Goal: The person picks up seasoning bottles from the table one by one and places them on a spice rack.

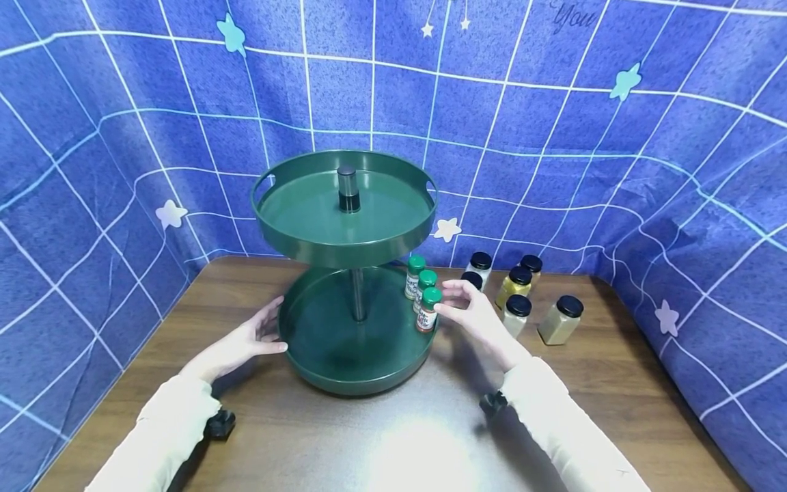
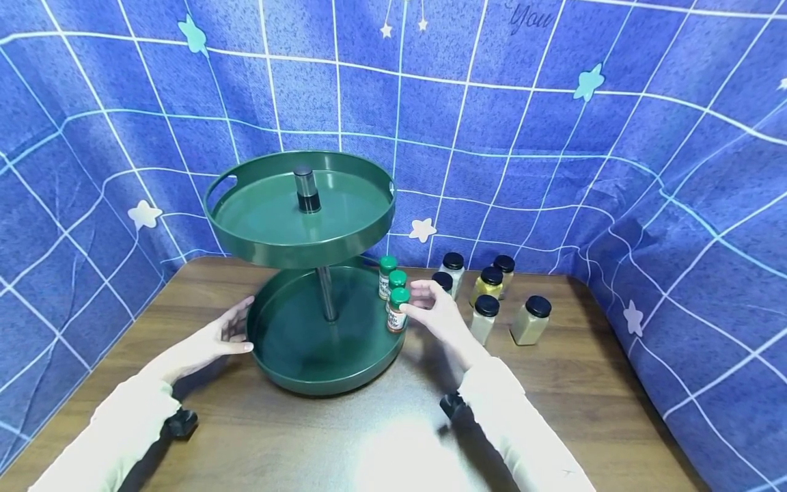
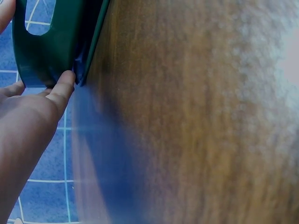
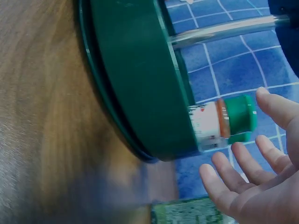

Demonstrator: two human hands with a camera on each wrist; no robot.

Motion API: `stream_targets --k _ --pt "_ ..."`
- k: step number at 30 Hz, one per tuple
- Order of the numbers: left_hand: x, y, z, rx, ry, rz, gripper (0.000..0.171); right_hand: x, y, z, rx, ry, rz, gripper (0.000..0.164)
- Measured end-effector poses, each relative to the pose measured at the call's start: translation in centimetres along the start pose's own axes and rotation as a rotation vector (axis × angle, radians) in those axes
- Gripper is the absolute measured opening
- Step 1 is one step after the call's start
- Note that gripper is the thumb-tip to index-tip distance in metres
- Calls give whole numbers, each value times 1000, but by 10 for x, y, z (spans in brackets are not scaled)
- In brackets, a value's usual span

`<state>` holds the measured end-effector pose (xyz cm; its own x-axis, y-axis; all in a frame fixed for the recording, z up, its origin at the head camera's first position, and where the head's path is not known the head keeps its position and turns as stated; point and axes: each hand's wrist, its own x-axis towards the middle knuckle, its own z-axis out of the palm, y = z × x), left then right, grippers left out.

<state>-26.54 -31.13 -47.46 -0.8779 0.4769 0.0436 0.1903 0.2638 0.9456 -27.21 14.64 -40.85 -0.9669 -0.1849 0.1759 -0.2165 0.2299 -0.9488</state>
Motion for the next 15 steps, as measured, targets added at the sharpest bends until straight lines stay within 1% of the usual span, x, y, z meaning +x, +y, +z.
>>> stream_targets --k 3,7,15 --pt "0 1 0 -3 6 3 93 1 -7 -5 -13 -13 -14 51" --pt "0 2 0 -10 10 13 93 1 -15 -11 -25 -29 -12 50" --pt "1 -2 0 -4 12 9 94 -2 -29 -19 -75 -20 -17 49"
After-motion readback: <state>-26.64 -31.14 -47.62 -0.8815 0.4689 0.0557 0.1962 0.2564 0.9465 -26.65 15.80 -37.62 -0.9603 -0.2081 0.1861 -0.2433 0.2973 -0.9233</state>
